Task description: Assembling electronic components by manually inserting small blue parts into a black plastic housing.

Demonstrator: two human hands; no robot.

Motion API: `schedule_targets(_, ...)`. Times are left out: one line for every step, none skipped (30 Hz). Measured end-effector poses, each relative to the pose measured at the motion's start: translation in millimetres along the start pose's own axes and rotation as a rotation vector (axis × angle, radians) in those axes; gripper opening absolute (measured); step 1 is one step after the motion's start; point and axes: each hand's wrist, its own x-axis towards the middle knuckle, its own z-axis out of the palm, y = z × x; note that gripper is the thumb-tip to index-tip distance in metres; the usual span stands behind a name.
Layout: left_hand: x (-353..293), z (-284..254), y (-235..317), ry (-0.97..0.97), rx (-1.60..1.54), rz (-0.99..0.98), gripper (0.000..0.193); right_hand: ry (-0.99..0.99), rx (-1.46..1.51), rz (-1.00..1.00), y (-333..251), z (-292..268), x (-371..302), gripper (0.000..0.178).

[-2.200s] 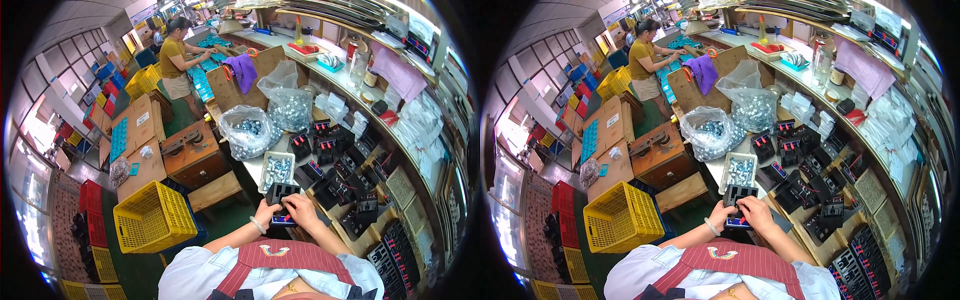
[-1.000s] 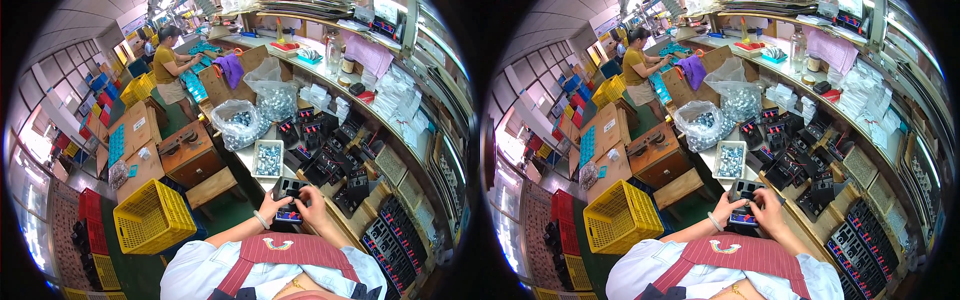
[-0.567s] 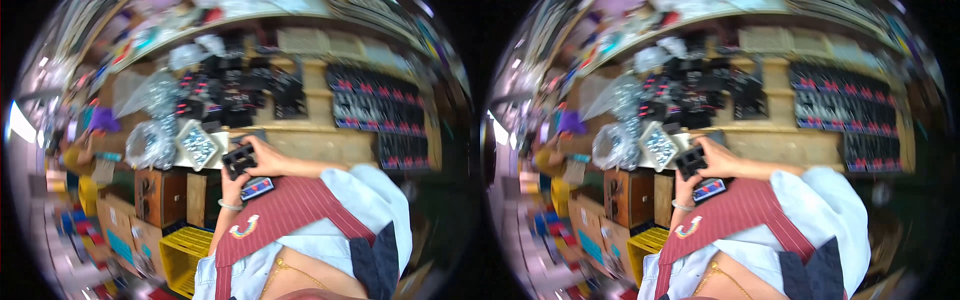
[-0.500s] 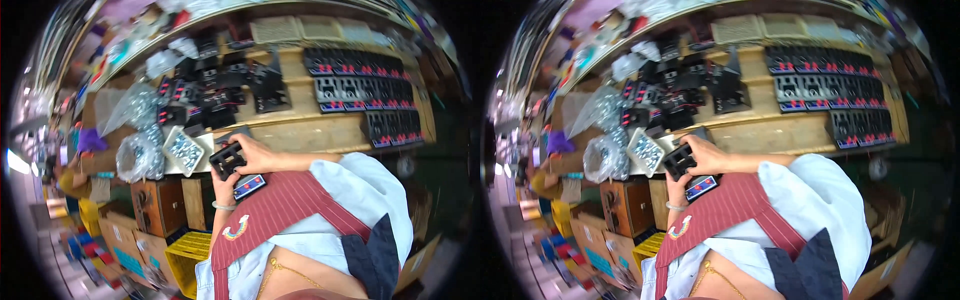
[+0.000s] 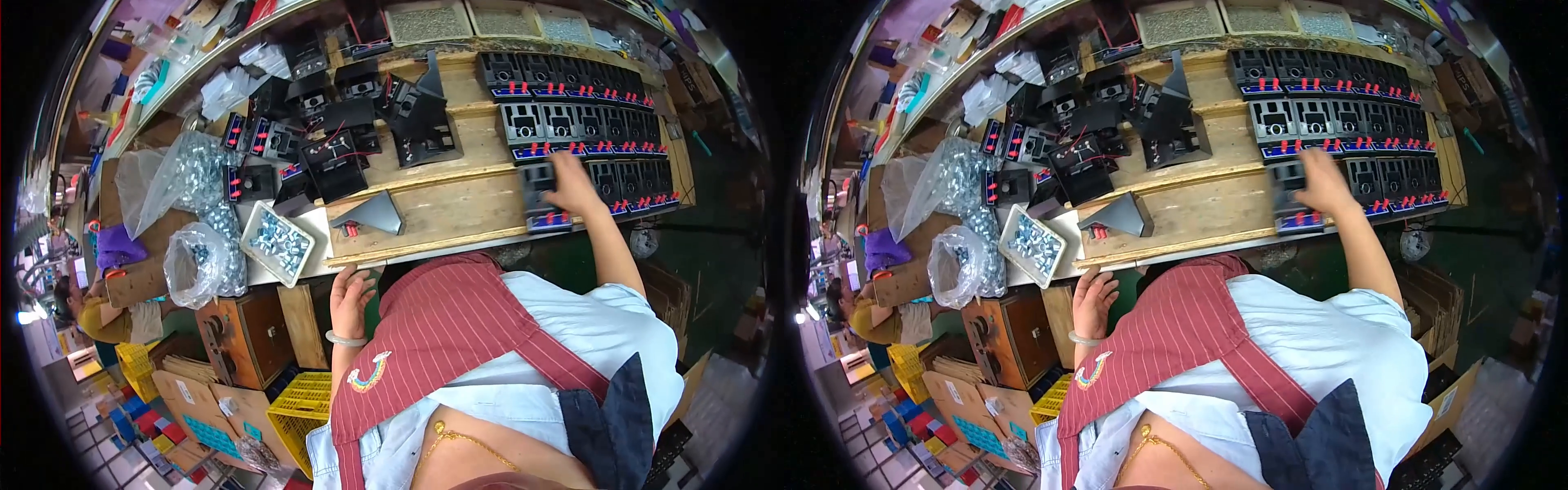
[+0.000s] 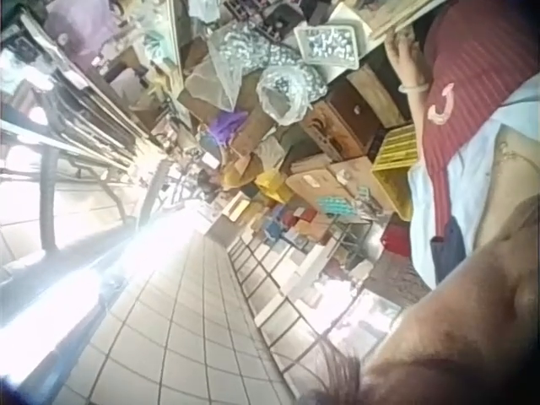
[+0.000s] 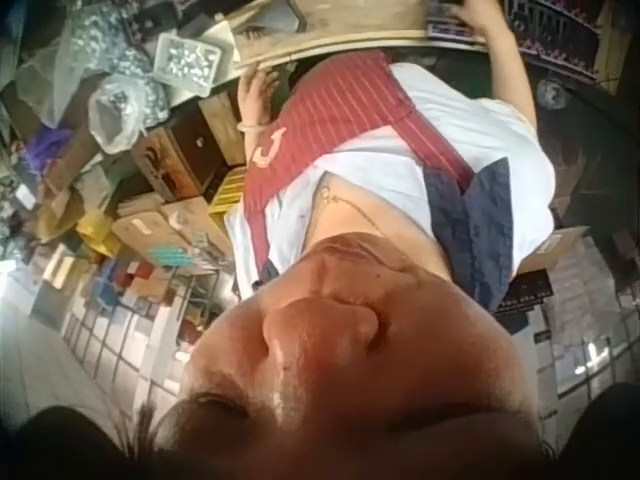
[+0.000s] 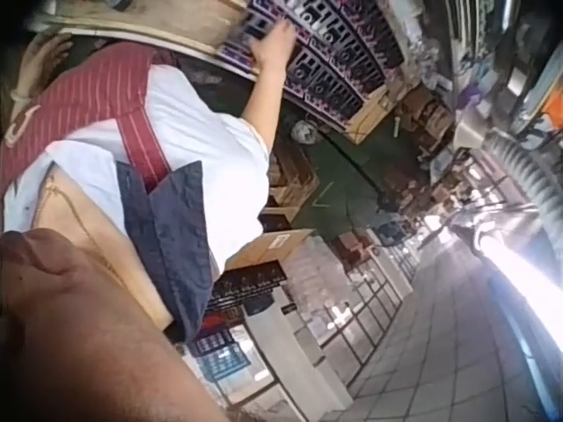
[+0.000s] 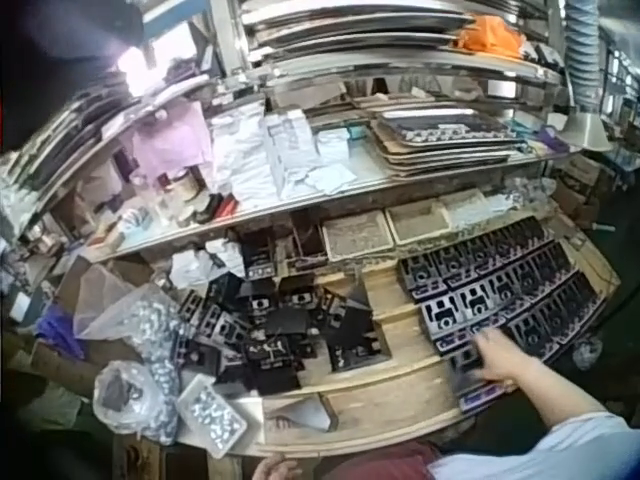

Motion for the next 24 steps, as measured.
schedule_targets(1.9,-4.8,-2.3,0.013,-0.002,-0.020,0.039,-0.023,-0.237,0.194,1.6,0.5,-0.4,0.065)
schedule_targets(1.5,-9.3,-3.3,0.034,-0.005,-0.038,0.039,-0.046,-0.472,0.378,-12.2,-6.9,5.9,0.061)
schedule_targets(3.6,-11.4,-2.6,0.049,-0.020,-0.036,0.039,0.030,-0.409,0.437,-30.9,-11.9,17.8,0.054)
schedule_targets(4.5,-12.5,-2.0,0.072,-0.026,-0.035,0.039,0.064,-0.182,0.356,-51.3,-13.1,36.8,0.052)
schedule_targets(5.7,-13.5,-0.9,0.076,-0.016,-0.038,0.039,0.242,0.011,0.086,-73.3,6.0,48.1,0.053)
schedule_targets(5.7,-14.6,-1.1,0.077,-0.008,-0.043,0.039,0.115,0.174,-0.009,-112.3,18.2,61.2,0.049)
schedule_targets(8.4,-15.9,-2.3,0.049,-0.005,-0.035,0.038,0.049,0.380,-0.258,-153.5,28.5,71.1,0.047)
schedule_targets(10.9,-12.8,0.2,0.048,-0.009,-0.033,0.038,0.010,0.498,-0.403,-180.9,61.0,80.4,0.046)
schedule_targets(12.0,-10.0,4.0,0.023,0.019,-0.046,0.037,-0.005,0.472,-0.451,-215.3,78.0,87.4,0.046)
schedule_targets(9.6,-8.2,5.1,0.009,0.046,-0.058,0.036,-0.064,0.428,-0.464,-243.5,88.9,93.6,0.050)
schedule_targets(5.9,-5.2,6.8,0.005,0.036,-0.044,0.034,0.041,0.407,-0.495,-263.4,102.6,99.5,0.043)
schedule_targets(2.3,-7.2,3.5,0.032,0.023,-0.037,0.034,0.029,0.418,-0.520,-277.7,96.2,107.6,0.043)
schedule_targets(-0.6,-11.0,1.9,0.008,0.009,-0.062,0.031,-0.333,0.367,-0.476,-292.4,78.8,118.3,0.038)
schedule_targets(-3.4,-14.4,0.7,-0.020,-0.003,-0.087,0.028,-0.688,0.299,-0.420,-303.9,68.5,123.4,0.034)
schedule_targets(-7.5,-15.3,-1.7,-0.043,-0.007,-0.114,0.028,-0.617,0.410,-0.525,-305.4,66.8,116.0,0.023)
schedule_targets(-9.8,-18.8,-6.5,-0.021,-0.030,-0.105,0.028,-0.632,0.401,-0.553,-305.3,56.6,105.0,0.023)
schedule_targets(-11.7,-24.4,-10.9,-0.132,-0.128,-0.226,0.036,-0.504,0.481,-0.684,-307.8,37.8,91.9,0.021)
schedule_targets(-13.4,-28.4,-14.3,-0.249,-0.226,-0.343,0.045,-0.371,0.565,-0.809,-309.8,19.0,79.2,0.018)
schedule_targets(-16.6,-23.0,-13.0,-0.294,-0.258,-0.384,0.064,-0.294,0.558,-0.969,-310.4,3.7,68.9,0.016)
schedule_targets(-21.3,-13.6,-9.2,-0.347,-0.263,-0.397,0.065,-0.210,0.550,-1.127,-309.5,-11.3,57.7,0.015)
schedule_targets(-15.9,-14.5,-19.8,-0.477,-0.482,-0.492,0.065,-0.212,0.426,-1.242,-307.6,-19.3,46.6,0.017)
schedule_targets(-10.4,-17.7,-27.0,-0.617,-0.689,-0.582,0.065,-0.217,0.428,-1.265,-306.4,-21.1,40.1,0.017)
schedule_targets(-14.7,-4.9,-14.3,-0.642,-0.612,-0.354,0.064,-0.189,0.327,-1.319,-302.4,-20.0,36.7,0.020)
schedule_targets(-21.1,8.2,1.8,-0.658,-0.530,-0.128,0.063,-0.159,0.227,-1.371,-298.4,-18.8,34.3,0.023)
